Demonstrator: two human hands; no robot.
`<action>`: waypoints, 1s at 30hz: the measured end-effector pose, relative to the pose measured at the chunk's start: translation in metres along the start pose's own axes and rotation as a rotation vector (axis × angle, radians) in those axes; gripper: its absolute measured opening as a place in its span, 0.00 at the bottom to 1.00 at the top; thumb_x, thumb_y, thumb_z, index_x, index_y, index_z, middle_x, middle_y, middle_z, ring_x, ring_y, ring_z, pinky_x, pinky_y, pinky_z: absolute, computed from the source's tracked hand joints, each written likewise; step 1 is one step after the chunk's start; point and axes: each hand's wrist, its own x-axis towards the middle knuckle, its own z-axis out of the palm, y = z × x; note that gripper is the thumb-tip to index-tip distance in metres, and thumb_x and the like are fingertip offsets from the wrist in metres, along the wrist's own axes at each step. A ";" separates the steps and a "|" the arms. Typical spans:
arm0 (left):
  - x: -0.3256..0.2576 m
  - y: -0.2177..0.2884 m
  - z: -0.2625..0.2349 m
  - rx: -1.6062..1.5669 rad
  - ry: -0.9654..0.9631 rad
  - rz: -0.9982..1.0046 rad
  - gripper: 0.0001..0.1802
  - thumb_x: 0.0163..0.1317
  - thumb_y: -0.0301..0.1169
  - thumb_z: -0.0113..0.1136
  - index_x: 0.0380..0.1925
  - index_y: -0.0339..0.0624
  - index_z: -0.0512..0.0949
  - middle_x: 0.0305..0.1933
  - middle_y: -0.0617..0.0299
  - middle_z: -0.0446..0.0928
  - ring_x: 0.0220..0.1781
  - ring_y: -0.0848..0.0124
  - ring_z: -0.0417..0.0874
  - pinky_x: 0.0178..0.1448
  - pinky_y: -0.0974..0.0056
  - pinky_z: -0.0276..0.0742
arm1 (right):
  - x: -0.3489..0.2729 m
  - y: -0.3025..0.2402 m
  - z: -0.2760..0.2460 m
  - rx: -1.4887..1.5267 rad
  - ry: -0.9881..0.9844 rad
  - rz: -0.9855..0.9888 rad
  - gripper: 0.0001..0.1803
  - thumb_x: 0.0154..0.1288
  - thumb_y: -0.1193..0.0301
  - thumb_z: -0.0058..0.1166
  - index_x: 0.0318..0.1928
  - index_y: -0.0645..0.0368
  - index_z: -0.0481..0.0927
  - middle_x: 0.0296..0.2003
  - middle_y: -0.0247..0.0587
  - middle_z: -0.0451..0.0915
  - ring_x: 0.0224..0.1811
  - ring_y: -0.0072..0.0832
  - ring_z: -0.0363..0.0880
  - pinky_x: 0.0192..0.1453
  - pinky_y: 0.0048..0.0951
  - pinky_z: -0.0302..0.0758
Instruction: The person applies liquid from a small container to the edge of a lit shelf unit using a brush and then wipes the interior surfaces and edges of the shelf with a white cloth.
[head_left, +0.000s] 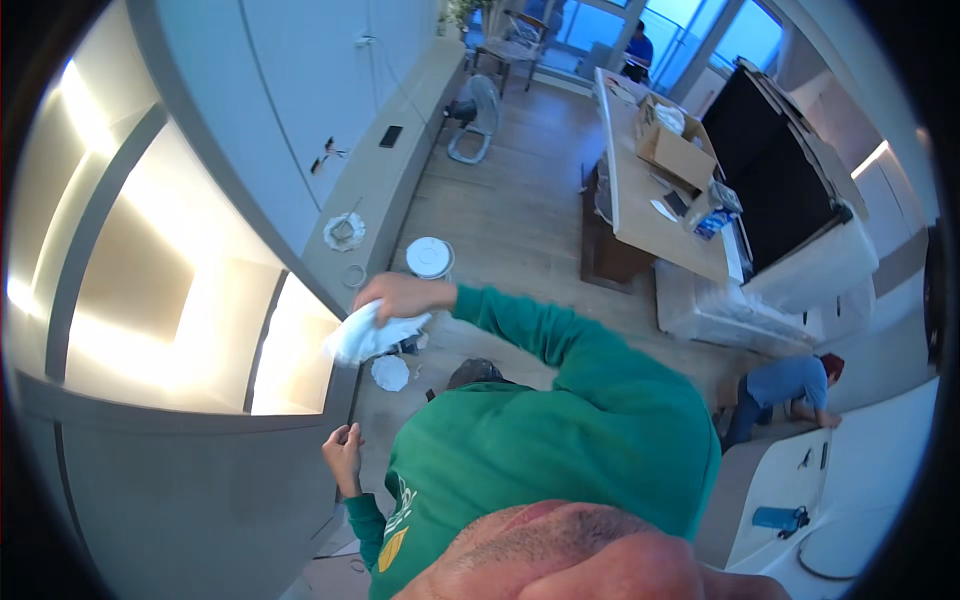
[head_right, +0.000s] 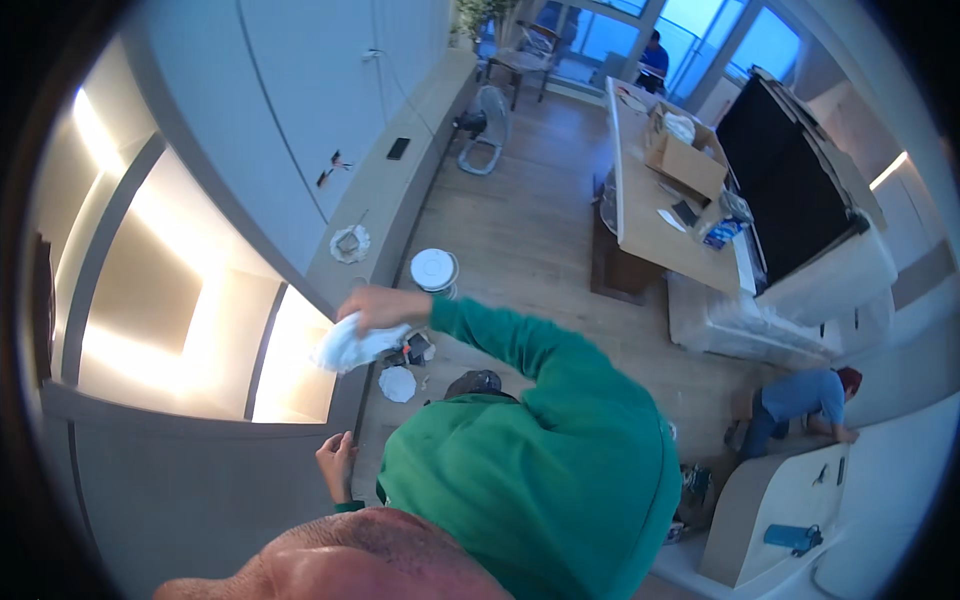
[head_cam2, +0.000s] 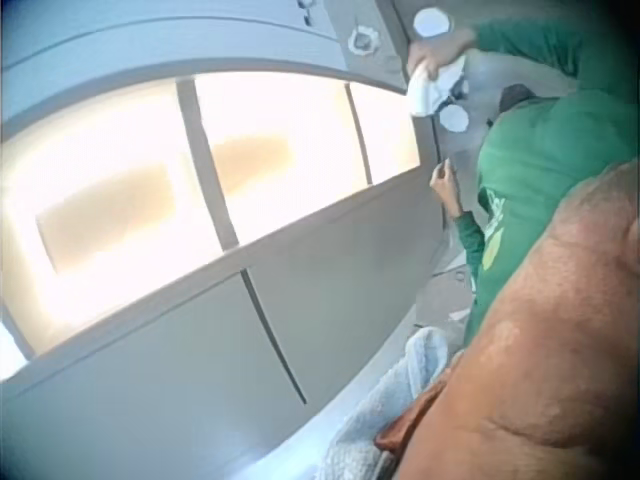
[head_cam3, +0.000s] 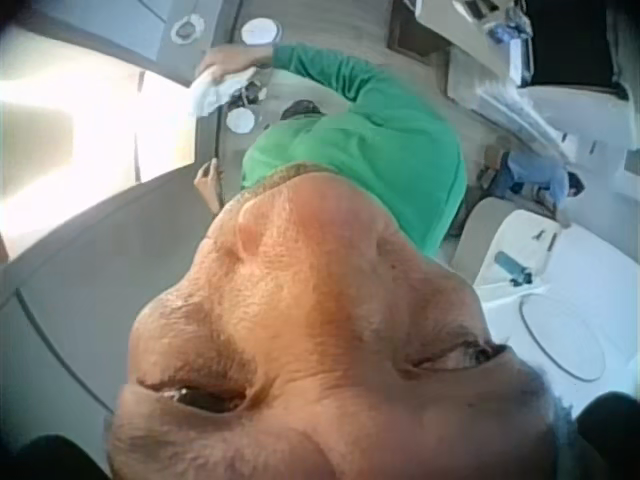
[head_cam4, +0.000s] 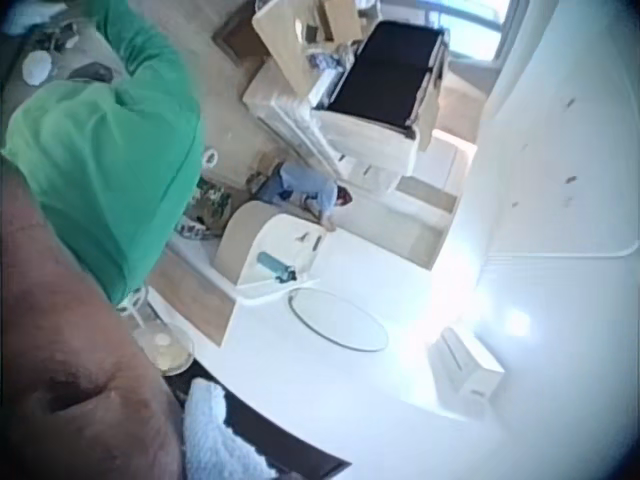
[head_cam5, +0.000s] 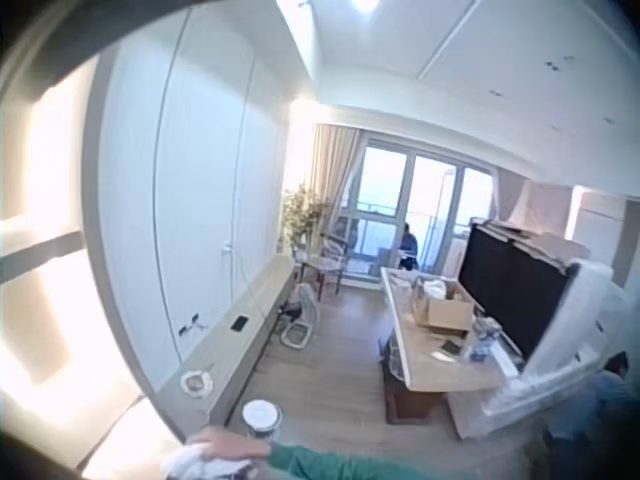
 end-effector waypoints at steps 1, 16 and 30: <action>0.001 0.004 0.005 0.035 -0.042 -0.004 0.23 0.59 0.35 0.69 0.42 0.20 0.79 0.32 0.49 0.83 0.28 0.70 0.85 0.32 0.68 0.80 | -0.040 0.067 0.011 0.003 0.173 0.277 0.22 0.44 0.71 0.61 0.43 0.66 0.82 0.38 0.51 0.84 0.42 0.40 0.82 0.48 0.36 0.75; 0.053 0.092 0.199 0.452 -0.369 0.115 0.23 0.58 0.39 0.68 0.39 0.24 0.81 0.29 0.51 0.84 0.27 0.69 0.86 0.35 0.66 0.80 | -0.525 0.307 0.131 -0.023 0.969 1.594 0.27 0.65 0.49 0.46 0.43 0.60 0.84 0.42 0.63 0.81 0.49 0.58 0.78 0.56 0.50 0.71; 0.108 -0.013 0.315 1.276 -0.976 0.098 0.13 0.63 0.41 0.58 0.39 0.45 0.81 0.29 0.60 0.84 0.22 0.67 0.85 0.26 0.63 0.82 | -0.554 0.333 -0.082 0.243 1.283 1.341 0.30 0.59 0.46 0.55 0.44 0.61 0.84 0.41 0.58 0.83 0.48 0.51 0.81 0.54 0.43 0.74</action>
